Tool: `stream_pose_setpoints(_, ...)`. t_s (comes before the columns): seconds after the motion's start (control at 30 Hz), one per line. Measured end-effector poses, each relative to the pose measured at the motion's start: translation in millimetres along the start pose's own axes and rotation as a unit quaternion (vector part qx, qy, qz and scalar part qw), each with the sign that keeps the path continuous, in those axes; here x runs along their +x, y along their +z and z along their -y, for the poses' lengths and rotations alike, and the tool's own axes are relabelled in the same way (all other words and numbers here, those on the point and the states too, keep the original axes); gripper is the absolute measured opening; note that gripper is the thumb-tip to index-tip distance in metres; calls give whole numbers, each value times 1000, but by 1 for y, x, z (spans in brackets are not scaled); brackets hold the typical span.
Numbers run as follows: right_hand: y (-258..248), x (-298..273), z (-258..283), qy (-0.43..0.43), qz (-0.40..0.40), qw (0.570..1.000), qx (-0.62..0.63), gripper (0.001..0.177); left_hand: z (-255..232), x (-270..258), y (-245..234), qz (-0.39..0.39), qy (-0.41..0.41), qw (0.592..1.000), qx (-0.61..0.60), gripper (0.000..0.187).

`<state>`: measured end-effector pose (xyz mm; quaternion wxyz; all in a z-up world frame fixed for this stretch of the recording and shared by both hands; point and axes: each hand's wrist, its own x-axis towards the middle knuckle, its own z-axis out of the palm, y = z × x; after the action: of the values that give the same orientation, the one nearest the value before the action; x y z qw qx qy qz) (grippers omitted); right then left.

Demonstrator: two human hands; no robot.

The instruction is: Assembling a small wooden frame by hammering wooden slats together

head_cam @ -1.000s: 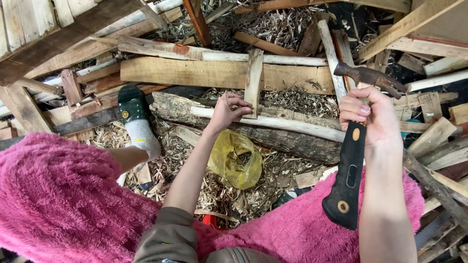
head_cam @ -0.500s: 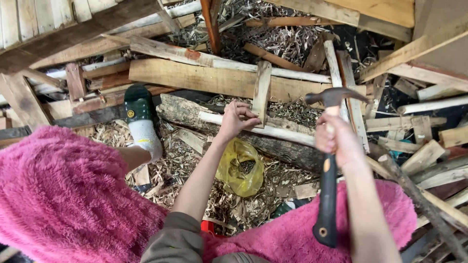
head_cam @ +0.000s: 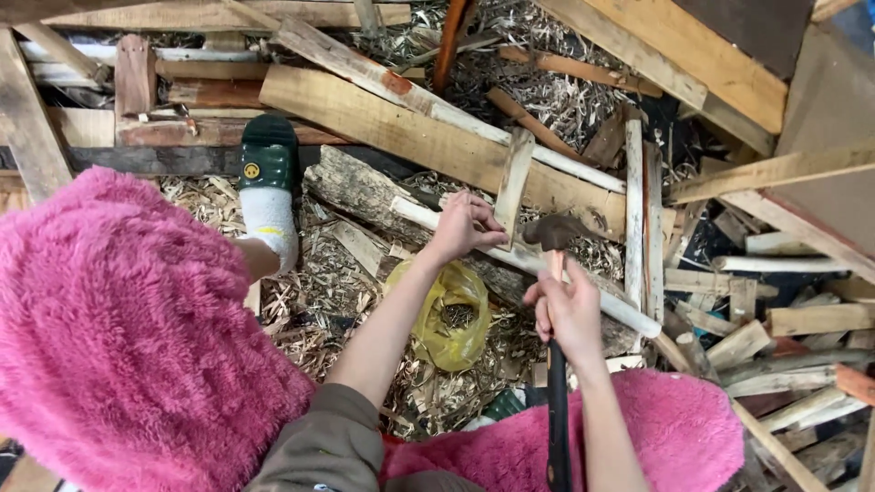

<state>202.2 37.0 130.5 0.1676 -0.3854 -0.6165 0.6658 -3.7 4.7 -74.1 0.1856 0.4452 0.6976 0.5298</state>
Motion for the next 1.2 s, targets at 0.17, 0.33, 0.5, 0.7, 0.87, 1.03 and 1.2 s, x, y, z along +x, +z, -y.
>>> stream_pose_setpoints(0.17,32,-9,27,-60,-30,997,-40,57,-9,2,-7,10,10,1000,12,22)
stream_pose_setpoints(0.33,27,10,-10,-36,-25,999,-5,52,-14,0,-13,30,23,999,6,15)
stream_pose_setpoints(0.5,47,10,4,-21,-18,999,17,53,1,1,1,76,-2,997,33,20)
stream_pose_setpoints(0.7,49,20,-5,-18,-2,1000,-11,52,-21,-1,-19,108,-35,994,-9,17)
stream_pose_setpoints(0.87,44,21,-10,-20,-6,1000,-11,47,-20,-1,-18,114,-50,992,-14,19)
stream_pose_setpoints(1.03,44,20,-3,-10,-4,999,-32,45,-28,1,-21,125,-66,990,-4,19)
stream_pose_setpoints(1.2,43,20,-17,-14,-2,1000,-7,41,-17,2,-15,132,-65,989,-23,16)
